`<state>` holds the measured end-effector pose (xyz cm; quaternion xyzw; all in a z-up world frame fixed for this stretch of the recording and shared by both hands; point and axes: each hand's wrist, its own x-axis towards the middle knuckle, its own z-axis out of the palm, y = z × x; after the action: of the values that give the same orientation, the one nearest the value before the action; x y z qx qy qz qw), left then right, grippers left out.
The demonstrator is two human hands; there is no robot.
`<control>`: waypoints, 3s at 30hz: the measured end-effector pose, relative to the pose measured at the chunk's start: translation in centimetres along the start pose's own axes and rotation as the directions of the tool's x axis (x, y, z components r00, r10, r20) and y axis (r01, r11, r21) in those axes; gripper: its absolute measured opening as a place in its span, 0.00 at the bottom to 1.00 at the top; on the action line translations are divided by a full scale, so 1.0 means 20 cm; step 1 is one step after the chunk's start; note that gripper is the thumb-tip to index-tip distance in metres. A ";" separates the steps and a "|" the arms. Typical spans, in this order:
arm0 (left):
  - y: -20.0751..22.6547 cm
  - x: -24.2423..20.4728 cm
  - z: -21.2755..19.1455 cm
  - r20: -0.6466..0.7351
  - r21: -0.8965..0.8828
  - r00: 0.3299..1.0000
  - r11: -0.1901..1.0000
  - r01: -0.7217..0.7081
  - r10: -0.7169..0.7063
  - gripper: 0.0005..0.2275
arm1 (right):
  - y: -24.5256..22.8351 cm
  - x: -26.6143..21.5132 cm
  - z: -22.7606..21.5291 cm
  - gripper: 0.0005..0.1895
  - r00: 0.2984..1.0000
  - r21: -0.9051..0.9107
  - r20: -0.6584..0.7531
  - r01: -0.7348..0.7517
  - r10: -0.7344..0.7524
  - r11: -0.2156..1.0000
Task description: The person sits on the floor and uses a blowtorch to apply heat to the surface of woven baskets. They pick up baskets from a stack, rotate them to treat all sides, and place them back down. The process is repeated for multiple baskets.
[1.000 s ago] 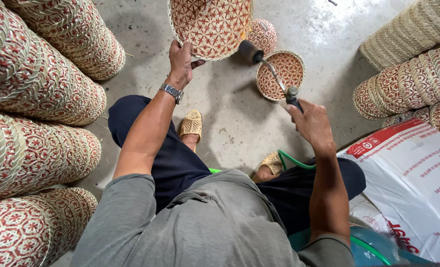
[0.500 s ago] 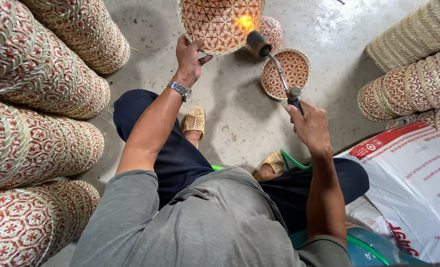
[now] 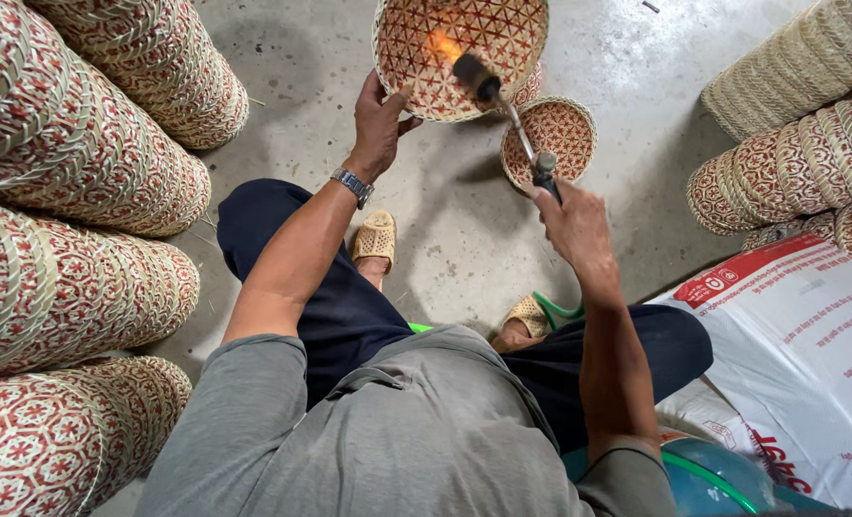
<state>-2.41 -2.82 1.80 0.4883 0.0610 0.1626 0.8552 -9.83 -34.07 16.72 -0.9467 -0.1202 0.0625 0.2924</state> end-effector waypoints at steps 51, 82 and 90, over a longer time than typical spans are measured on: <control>0.03 -0.01 -0.02 0.059 0.097 0.986 0.984 0.151 -0.157 0.27 | 0.16 -0.02 -0.17 0.19 0.997 -0.139 0.053 0.068 -0.061 0.988; -0.08 -0.22 0.14 0.613 0.790 0.651 -0.345 -0.507 0.447 0.18 | 0.97 0.33 -0.04 0.21 0.980 0.486 -0.113 -0.091 0.166 0.869; 1.04 -0.30 -0.05 0.539 0.840 0.385 -0.510 -0.184 0.749 0.08 | 1.19 0.64 0.01 0.25 0.960 0.436 0.037 -0.266 0.278 0.860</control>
<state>-12.88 5.78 18.74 0.8169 0.0621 0.5712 -0.0509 7.07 -49.54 2.40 -0.8651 0.0354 0.1157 0.4868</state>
